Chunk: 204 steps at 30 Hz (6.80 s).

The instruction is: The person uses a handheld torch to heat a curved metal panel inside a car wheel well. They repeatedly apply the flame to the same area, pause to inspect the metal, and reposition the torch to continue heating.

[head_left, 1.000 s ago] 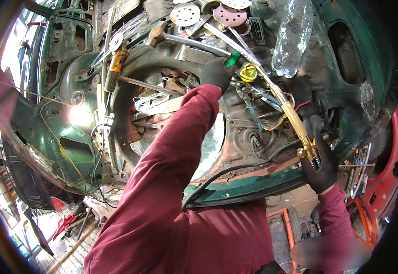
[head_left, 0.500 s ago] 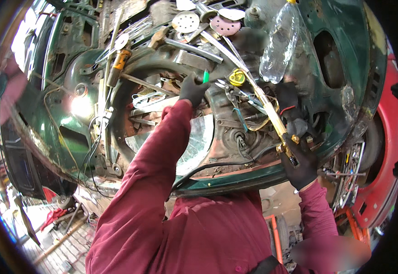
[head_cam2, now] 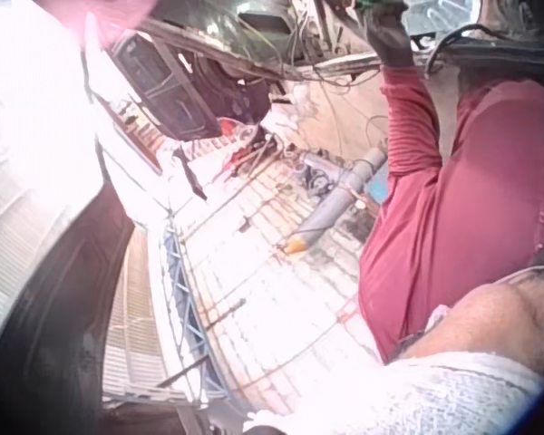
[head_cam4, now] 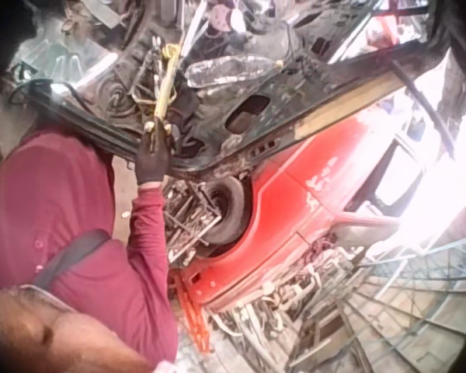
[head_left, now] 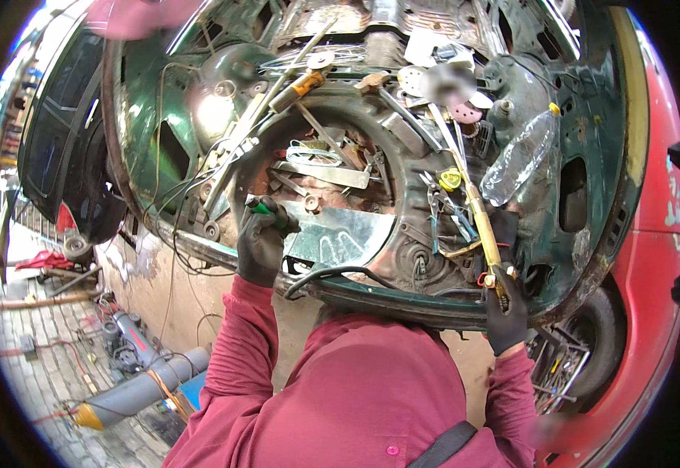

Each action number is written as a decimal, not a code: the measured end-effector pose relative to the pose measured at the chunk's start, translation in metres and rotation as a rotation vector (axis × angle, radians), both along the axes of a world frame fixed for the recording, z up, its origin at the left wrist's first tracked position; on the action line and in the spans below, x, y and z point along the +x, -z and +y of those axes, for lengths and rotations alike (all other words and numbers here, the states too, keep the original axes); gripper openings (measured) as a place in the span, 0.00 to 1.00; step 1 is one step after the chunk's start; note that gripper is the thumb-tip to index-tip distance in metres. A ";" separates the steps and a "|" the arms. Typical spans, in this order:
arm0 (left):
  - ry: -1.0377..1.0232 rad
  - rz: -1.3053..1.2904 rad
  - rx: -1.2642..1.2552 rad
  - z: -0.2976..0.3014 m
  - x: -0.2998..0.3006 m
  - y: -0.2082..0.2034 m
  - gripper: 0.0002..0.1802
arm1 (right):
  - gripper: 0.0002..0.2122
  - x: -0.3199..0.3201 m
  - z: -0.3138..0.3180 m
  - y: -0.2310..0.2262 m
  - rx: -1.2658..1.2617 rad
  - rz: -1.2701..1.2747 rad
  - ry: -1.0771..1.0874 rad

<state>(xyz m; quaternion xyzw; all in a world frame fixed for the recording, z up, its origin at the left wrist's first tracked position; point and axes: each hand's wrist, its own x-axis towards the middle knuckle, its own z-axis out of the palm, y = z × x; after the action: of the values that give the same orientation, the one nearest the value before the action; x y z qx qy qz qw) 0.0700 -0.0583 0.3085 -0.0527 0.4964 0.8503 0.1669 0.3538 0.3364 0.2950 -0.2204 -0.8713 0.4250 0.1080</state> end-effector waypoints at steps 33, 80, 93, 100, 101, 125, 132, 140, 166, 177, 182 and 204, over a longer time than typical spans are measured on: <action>-0.034 -0.278 0.126 0.021 0.072 -0.026 0.26 | 0.22 0.020 -0.068 -0.131 -0.114 0.044 -0.477; 0.003 -0.220 0.210 -0.018 0.047 -0.004 0.32 | 0.18 -0.004 -0.076 -0.114 -0.454 -0.190 -0.423; 0.118 -0.226 0.361 -0.031 0.048 -0.004 0.30 | 0.19 0.002 -0.084 -0.119 -0.495 -0.219 -0.422; -0.014 -0.251 0.192 -0.034 0.049 -0.012 0.30 | 0.21 0.006 -0.086 -0.111 -0.466 -0.201 -0.430; -0.033 -0.230 0.154 -0.032 0.047 -0.014 0.31 | 0.21 0.002 -0.088 -0.115 -0.454 -0.189 -0.440; 0.033 -0.218 0.186 -0.036 0.037 -0.011 0.36 | 0.17 -0.010 -0.097 -0.111 -0.418 -0.074 -0.418; -0.123 -0.199 0.072 -0.025 0.031 -0.010 0.29 | 0.22 -0.009 -0.095 -0.107 -0.544 -0.189 -0.414; 0.088 -0.273 0.297 -0.041 0.020 -0.004 0.23 | 0.25 -0.010 -0.096 -0.098 -0.535 -0.161 -0.428; 0.061 -0.220 0.252 -0.040 0.013 0.007 0.26 | 0.18 -0.025 -0.107 -0.120 -0.633 -0.232 -0.344; 0.117 -0.309 0.190 -0.024 0.034 -0.010 0.24 | 0.22 -0.023 -0.107 -0.107 -0.521 -0.224 -0.374; -0.014 -0.318 0.280 -0.018 0.027 -0.004 0.26 | 0.24 -0.027 -0.107 -0.102 -0.454 -0.171 -0.443; -0.670 -0.305 0.508 -0.175 0.182 0.106 0.24 | 0.17 -0.120 -0.212 -0.099 -0.292 -0.333 -1.155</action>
<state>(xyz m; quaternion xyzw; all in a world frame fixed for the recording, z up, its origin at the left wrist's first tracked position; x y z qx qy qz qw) 0.2523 -0.2329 0.2022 -0.2927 0.1973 0.9348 -0.0391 0.2342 0.1241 0.3943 0.2109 -0.7879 0.4895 -0.3084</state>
